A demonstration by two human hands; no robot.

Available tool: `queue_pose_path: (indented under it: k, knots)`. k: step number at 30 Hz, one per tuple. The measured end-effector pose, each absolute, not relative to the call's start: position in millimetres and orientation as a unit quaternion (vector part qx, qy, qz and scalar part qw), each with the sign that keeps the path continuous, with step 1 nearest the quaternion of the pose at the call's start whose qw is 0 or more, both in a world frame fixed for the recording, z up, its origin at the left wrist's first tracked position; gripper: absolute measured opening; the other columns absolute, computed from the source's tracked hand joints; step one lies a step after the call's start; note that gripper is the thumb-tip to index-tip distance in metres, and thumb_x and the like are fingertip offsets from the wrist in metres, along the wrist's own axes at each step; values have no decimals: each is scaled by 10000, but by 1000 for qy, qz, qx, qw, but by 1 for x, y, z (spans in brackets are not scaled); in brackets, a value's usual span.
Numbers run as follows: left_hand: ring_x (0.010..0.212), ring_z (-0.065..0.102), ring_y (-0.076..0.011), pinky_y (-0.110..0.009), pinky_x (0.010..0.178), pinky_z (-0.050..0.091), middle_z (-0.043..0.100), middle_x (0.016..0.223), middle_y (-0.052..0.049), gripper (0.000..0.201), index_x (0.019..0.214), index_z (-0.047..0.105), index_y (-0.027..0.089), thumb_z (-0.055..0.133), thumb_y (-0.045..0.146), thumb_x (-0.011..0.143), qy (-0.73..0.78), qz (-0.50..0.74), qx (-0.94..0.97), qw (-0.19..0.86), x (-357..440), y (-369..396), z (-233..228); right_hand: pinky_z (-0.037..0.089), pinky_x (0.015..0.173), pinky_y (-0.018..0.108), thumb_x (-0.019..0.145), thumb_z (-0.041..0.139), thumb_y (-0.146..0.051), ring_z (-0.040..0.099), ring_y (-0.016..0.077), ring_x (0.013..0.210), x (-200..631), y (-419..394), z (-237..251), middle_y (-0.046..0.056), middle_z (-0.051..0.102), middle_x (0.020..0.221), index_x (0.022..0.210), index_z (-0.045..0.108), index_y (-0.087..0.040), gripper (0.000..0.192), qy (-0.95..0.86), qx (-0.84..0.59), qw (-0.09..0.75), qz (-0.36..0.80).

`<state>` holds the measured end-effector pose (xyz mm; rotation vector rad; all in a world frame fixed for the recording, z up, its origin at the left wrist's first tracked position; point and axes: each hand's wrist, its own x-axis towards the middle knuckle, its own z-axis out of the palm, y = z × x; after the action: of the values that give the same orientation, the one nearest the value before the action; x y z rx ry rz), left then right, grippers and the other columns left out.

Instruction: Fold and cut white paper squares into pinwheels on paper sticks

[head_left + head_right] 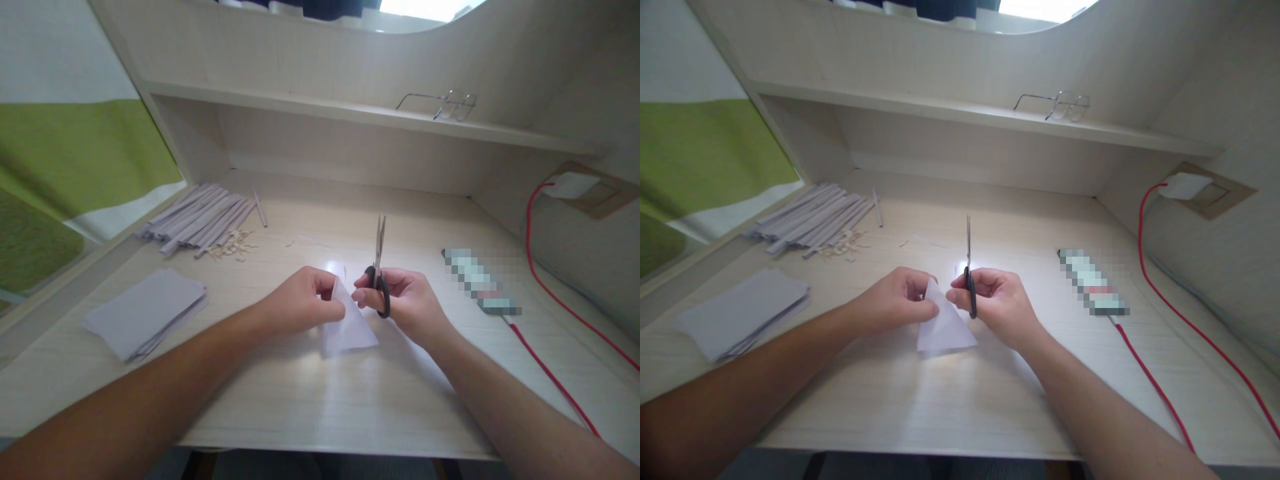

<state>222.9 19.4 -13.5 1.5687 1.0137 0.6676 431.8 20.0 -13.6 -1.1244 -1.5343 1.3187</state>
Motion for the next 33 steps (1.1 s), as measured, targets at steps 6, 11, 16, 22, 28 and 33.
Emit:
queue_pose_path:
  k: [6, 11, 16, 22, 28, 33]
  knots:
    - [548, 409, -93, -247, 501, 264, 468, 558, 54, 193, 598, 585, 165, 674, 230, 755, 437, 236, 703, 509, 224, 18, -12, 467, 612, 259, 755, 835, -265, 597, 137, 671, 432, 19, -17, 8, 690, 725, 760, 747, -173, 127, -658, -419, 374, 501]
    - [623, 515, -105, -237, 571, 360, 602, 660, 18, 173, 696, 679, 151, 693, 281, 809, 434, 341, 655, 516, 224, 19, -12, 454, 587, 260, 757, 816, -286, 576, 131, 616, 433, 20, -12, 5, 672, 650, 718, 726, -166, 155, -634, -424, 407, 503]
    - [617, 528, -106, -227, 552, 368, 629, 696, 6, 165, 770, 699, 152, 700, 305, 832, 421, 382, 634, 524, 224, 21, -13, 471, 576, 268, 706, 844, -302, 606, 149, 602, 432, 20, -7, 25, 699, 632, 684, 736, -168, 174, -602, -454, 428, 499]
    - [618, 554, -109, -221, 547, 395, 642, 707, 4, 192, 781, 690, 153, 781, 322, 782, 418, 408, 601, 545, 224, 20, -10, 475, 580, 275, 737, 859, -325, 606, 146, 576, 433, 21, -9, 17, 695, 606, 679, 726, -174, 209, -583, -449, 465, 492]
    - [612, 588, -123, -252, 613, 482, 663, 659, -11, 246, 741, 708, 133, 833, 345, 734, 393, 438, 538, 603, 224, 22, -9, 526, 685, 303, 791, 823, -267, 669, 165, 677, 436, 24, -12, 11, 722, 716, 756, 714, -191, 138, -479, -422, 579, 507]
    - [679, 631, -145, -284, 719, 534, 680, 671, -14, 235, 708, 706, 163, 787, 357, 813, 391, 558, 495, 540, 224, 19, -8, 541, 683, 332, 765, 855, -292, 688, 187, 651, 432, 19, -15, 15, 723, 690, 786, 708, -186, 183, -468, -425, 547, 549]
